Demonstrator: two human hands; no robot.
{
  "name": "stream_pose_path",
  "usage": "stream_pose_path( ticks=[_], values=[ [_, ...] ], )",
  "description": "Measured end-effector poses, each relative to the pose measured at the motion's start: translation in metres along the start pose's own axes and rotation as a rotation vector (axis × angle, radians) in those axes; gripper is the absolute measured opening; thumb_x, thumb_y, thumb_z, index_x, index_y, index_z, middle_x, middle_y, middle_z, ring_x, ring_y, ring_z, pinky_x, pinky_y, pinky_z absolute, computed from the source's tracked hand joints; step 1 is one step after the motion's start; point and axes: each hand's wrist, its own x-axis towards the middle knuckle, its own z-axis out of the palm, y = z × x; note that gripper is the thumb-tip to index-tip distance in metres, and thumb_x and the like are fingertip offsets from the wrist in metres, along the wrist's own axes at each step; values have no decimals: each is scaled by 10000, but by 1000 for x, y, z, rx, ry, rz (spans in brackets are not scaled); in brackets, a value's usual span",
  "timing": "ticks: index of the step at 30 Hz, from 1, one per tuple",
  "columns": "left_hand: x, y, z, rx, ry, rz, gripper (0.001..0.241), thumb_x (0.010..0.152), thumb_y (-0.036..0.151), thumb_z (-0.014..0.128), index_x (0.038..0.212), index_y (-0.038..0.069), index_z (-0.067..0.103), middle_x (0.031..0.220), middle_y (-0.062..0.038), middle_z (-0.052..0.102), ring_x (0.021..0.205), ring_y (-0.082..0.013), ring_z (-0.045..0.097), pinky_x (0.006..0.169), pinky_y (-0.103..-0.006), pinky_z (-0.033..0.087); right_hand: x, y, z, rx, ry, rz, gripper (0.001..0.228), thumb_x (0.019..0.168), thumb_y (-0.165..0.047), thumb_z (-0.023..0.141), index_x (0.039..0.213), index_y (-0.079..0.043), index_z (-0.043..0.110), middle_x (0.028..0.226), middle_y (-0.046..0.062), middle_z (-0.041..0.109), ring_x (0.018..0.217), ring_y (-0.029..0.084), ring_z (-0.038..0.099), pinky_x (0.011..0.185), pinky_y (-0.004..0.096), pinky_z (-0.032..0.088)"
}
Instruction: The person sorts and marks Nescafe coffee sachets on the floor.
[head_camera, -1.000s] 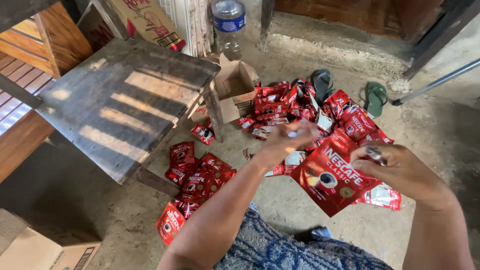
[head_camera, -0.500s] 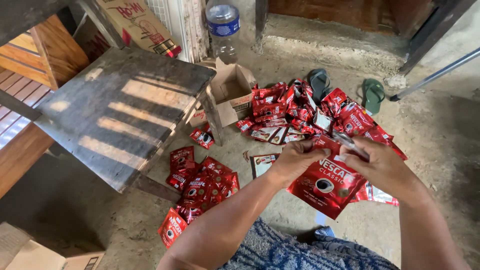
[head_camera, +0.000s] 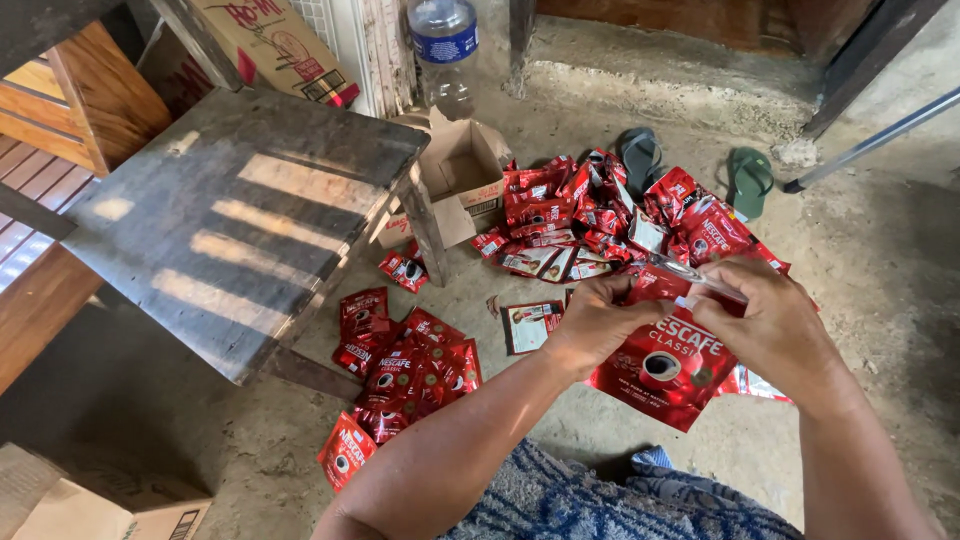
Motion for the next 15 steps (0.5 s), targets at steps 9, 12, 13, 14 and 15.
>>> stream_pose_path(
  ticks=[9, 12, 13, 14, 15],
  values=[
    [0, 7, 3, -60, 27, -33, 275, 894, 32, 764, 1164, -5, 722, 1003, -65, 762, 812, -98, 699, 755, -280, 587, 2, -11, 4, -26, 62, -35, 179, 810, -40, 686, 979, 15, 667, 883, 99, 700, 796, 190, 695, 744, 331, 540],
    [0, 9, 3, -24, 30, -3, 277, 899, 37, 762, 1170, -9, 727, 1014, -70, 763, 830, -94, 696, 768, -272, 587, 2, -17, 5, -25, 63, -3, 156, 814, -31, 680, 964, 12, 669, 856, 102, 696, 757, 203, 684, 723, 339, 536],
    [0, 11, 3, 5, 41, -2, 280, 896, 37, 760, 1170, -11, 732, 1016, -73, 765, 832, -94, 695, 770, -268, 587, 2, -19, 6, -24, 64, 10, 142, 817, -26, 673, 955, 9, 674, 840, 103, 691, 732, 210, 675, 705, 344, 534],
    [0, 11, 3, 4, 41, -3, 280, 896, 37, 760, 1170, -11, 732, 1016, -73, 765, 832, -94, 695, 770, -268, 587, 2, -19, 7, -25, 63, 10, 142, 817, -26, 673, 955, 9, 674, 840, 103, 691, 732, 210, 675, 705, 344, 534],
    [0, 12, 3, 13, 57, -14, 280, 892, 44, 764, 1166, -4, 731, 1007, -70, 764, 826, -90, 690, 766, -262, 585, 2, -18, 7, -30, 67, -2, 135, 819, -24, 677, 948, 13, 666, 834, 108, 681, 733, 219, 667, 707, 350, 527]
  ],
)
